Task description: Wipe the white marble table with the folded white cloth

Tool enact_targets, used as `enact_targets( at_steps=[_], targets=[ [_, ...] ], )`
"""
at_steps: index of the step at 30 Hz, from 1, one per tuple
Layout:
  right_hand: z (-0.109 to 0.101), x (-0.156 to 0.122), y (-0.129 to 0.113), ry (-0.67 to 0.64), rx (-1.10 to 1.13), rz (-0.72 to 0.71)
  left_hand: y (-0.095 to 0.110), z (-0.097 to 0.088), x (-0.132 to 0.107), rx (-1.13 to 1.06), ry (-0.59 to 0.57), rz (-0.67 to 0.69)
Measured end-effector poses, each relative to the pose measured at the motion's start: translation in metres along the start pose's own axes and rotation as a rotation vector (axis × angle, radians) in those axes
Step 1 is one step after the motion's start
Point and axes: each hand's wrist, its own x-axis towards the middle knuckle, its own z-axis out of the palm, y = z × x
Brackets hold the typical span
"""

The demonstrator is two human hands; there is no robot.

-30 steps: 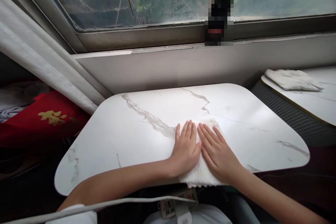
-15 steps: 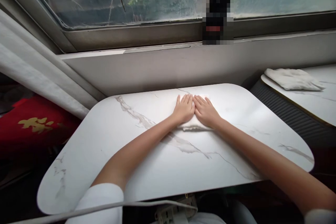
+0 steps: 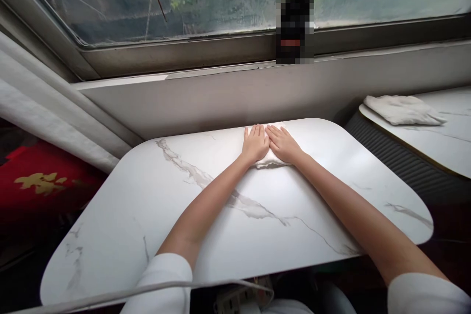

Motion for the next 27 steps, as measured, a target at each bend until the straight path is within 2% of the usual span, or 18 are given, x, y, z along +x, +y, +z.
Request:
enact_targets(
  at_steps=[3,6,11,14,16,18,21,24,27],
  targets=[
    [-0.006,-0.033,-0.001,-0.002,-0.007,-0.057,0.021,-0.001,-0.027,-0.001,0.011,0.025],
    [-0.017,-0.081,-0.003,0.013,0.001,-0.129,0.049,-0.006,-0.066,-0.048,-0.007,0.054],
    [-0.041,-0.172,-0.015,0.023,-0.008,-0.125,0.094,-0.024,-0.130,-0.250,-0.133,0.174],
    [-0.051,-0.209,-0.021,0.012,-0.020,-0.107,0.112,-0.032,-0.150,-0.335,-0.248,0.194],
    [-0.052,-0.220,-0.021,0.017,-0.046,-0.085,0.119,-0.033,-0.153,-0.343,-0.266,0.195],
    [-0.047,-0.220,-0.017,0.026,-0.091,-0.048,0.122,-0.029,-0.147,-0.335,-0.235,0.215],
    [-0.036,-0.198,-0.002,0.013,-0.139,0.031,0.120,-0.017,-0.123,-0.307,-0.144,0.240],
    [-0.025,-0.154,0.021,-0.037,-0.134,0.106,0.112,-0.004,-0.083,-0.264,-0.036,0.181],
    [-0.019,-0.101,0.045,-0.035,-0.121,0.140,0.099,0.007,-0.033,-0.220,0.012,0.127]
  ],
)
